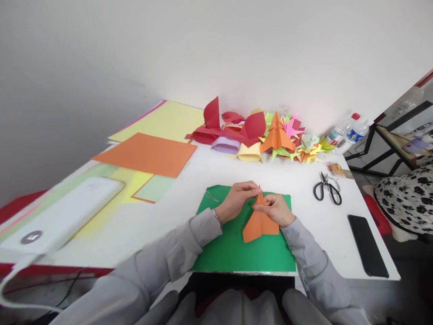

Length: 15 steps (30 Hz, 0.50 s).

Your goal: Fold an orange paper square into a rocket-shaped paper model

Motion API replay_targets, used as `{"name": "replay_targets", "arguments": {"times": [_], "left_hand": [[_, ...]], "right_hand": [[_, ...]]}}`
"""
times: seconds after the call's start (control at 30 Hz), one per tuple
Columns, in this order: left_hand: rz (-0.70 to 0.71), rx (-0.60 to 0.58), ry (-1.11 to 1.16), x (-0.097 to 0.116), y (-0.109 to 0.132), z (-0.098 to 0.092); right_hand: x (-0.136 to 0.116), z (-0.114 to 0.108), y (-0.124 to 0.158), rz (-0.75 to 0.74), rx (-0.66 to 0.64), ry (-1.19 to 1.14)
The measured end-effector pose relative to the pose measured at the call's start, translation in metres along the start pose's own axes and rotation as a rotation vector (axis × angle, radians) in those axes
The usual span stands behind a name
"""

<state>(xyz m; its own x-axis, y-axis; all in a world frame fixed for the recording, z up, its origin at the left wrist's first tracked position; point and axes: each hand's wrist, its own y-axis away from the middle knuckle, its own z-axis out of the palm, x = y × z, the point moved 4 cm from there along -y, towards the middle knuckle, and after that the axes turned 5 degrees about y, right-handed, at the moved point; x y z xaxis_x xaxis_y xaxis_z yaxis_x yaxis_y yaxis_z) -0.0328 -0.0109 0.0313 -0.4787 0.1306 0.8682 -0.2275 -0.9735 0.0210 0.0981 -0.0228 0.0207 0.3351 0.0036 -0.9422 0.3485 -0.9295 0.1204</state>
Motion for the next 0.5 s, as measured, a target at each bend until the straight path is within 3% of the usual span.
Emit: {"name": "replay_targets", "arguments": {"times": [0.5], "left_hand": [[0.013, 0.011, 0.006, 0.0006, -0.0008, -0.0019]], "right_hand": [[-0.0041, 0.0015, 0.0003, -0.018, -0.029, 0.055]]}}
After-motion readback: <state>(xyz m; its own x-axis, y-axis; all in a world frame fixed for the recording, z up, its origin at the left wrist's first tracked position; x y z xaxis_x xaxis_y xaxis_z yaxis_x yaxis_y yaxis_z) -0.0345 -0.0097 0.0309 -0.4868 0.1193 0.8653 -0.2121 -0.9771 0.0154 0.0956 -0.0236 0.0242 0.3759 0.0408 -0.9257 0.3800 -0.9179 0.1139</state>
